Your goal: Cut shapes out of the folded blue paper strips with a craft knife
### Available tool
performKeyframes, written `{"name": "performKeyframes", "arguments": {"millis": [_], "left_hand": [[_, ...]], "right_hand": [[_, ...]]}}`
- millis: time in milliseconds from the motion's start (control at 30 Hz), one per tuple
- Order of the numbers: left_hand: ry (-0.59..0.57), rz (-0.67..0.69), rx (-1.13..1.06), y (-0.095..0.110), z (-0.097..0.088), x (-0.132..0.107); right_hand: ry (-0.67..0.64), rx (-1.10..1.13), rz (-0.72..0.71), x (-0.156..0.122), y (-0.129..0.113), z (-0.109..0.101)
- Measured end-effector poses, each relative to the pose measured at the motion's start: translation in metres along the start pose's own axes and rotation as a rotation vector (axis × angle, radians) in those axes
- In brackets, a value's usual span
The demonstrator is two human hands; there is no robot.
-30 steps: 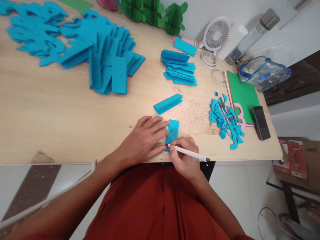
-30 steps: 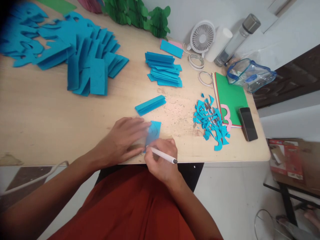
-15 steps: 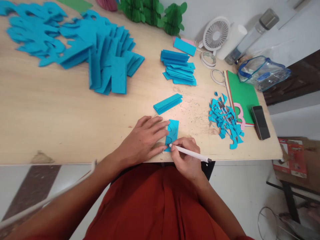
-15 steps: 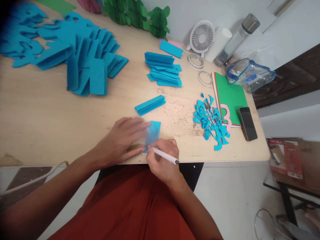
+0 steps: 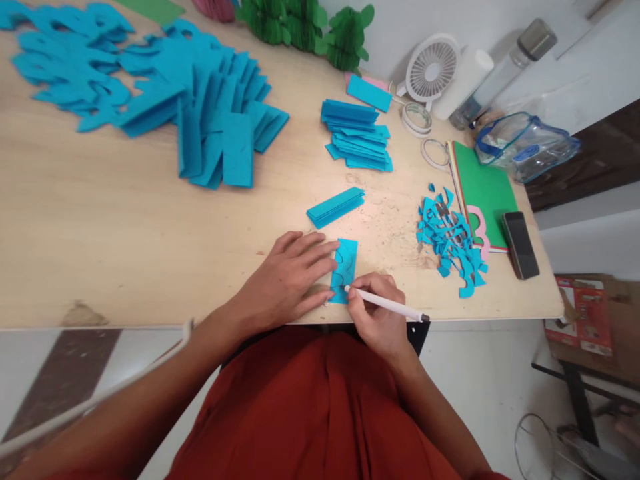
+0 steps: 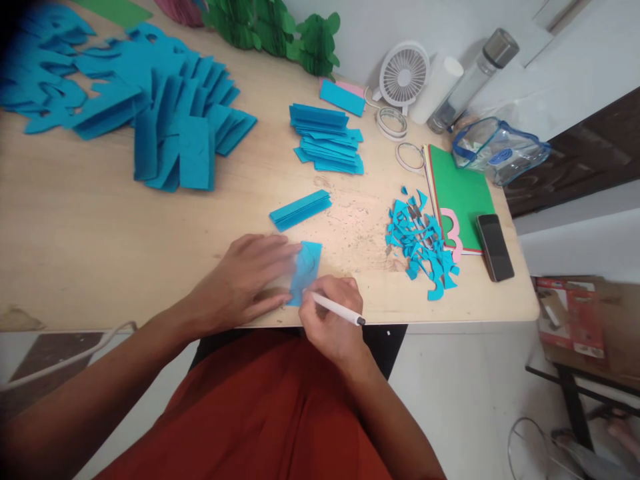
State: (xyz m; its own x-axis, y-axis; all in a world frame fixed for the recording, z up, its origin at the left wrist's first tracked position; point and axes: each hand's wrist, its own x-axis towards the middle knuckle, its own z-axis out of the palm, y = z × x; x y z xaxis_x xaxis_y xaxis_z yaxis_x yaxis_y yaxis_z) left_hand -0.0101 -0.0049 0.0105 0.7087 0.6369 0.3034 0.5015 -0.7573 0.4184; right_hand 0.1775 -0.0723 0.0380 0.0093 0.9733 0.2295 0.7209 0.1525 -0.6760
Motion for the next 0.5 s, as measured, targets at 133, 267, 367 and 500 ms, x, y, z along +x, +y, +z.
{"name": "performKeyframes", "arguments": {"millis": [133, 267, 367, 500], "left_hand": [[0.007, 0.007, 0.002, -0.0003, 0.0007, -0.0004], [0.004, 0.000, -0.002, -0.0004, 0.0015, -0.0010], [0.005, -0.001, -0.008, -0.0001, 0.0012, -0.0006], [0.002, -0.008, -0.008, 0.0002, 0.0011, -0.0005]], "right_hand": [[-0.003, -0.009, 0.012, 0.0000, 0.0009, -0.0004], [0.000, -0.008, -0.007, 0.0008, 0.0016, -0.0013], [0.010, -0.011, -0.018, 0.0011, 0.0020, -0.0009], [0.031, -0.020, 0.003, 0.0006, 0.0033, 0.0013]]}}
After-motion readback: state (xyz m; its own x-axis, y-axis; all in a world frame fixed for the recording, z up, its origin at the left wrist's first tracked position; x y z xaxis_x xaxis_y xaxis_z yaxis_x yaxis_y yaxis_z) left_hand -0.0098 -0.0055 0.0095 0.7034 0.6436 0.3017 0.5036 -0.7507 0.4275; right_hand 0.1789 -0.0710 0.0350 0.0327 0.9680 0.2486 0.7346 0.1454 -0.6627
